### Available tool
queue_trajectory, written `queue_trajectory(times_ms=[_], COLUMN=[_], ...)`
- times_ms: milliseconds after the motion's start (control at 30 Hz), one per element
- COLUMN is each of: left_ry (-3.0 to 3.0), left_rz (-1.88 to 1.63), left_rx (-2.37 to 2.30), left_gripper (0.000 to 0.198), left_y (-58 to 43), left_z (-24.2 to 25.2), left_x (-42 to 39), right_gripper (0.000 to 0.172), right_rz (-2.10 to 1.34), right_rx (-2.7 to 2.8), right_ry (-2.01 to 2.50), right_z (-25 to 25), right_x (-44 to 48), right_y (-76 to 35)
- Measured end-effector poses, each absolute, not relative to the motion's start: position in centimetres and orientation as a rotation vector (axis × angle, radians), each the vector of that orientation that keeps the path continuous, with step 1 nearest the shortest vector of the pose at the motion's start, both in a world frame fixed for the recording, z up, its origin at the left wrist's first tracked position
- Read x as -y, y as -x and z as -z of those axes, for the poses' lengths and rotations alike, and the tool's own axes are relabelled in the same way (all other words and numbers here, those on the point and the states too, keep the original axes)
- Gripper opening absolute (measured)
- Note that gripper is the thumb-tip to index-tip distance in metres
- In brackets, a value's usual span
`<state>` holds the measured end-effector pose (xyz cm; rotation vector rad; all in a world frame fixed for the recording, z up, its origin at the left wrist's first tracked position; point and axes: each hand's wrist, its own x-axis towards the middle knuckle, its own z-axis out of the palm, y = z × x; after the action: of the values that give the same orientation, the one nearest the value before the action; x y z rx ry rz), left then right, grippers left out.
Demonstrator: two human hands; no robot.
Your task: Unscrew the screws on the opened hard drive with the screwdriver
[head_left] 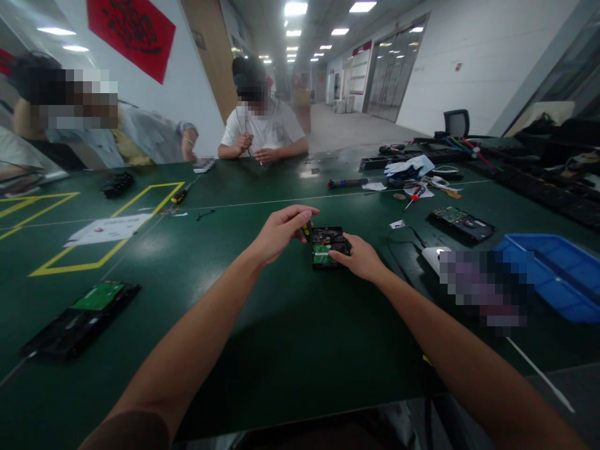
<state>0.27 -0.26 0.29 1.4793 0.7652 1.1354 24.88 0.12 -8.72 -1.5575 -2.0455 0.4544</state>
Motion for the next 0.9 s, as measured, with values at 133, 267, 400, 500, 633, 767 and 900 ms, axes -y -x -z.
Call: queue_trajectory(times_ms=[133, 267, 400, 500, 633, 767, 900], left_ry=[-1.362, -1.285, -1.255, -1.253, -1.258, -1.268, -1.266], left_rz=[-1.171, -1.162, -1.144, -1.15, -1.17, -1.177, -1.166], left_rx=[-0.715, -0.711, -0.694, -0.682, -0.72, -0.752, -0.734], left_gripper=[0.023, 0.019, 0.015, 0.014, 0.016, 0.018, 0.019], left_y=[-0.41, -0.48, -0.44, -0.34, -0.09, 0.05, -0.04], left_z=[-0.27, -0.4, -0.47, -0.31, -0.12, -0.2, -0.35], left_x=[0.26, 0.38, 0.38, 0.14, -0.16, -0.14, -0.05], right_gripper=[0.056, 0.056, 0.057, 0.06, 0.061, 0.056, 0.057], right_rz=[-0.468, -0.459, -0.462, -0.468, -0.467, -0.462, -0.456], right_rx=[2.051, 2.053, 2.042, 2.04, 2.05, 2.053, 2.06], right_ry=[1.549, 1.531, 1.531, 1.544, 1.559, 1.539, 1.537], right_z=[8.71, 8.7, 8.77, 8.79, 8.68, 8.66, 8.82], right_x=[-0.13, -0.13, -0.11, -0.11, -0.08, -0.11, -0.22], right_y=[-24.92, -24.92, -24.94, -24.97, -25.0, -25.0, -25.01])
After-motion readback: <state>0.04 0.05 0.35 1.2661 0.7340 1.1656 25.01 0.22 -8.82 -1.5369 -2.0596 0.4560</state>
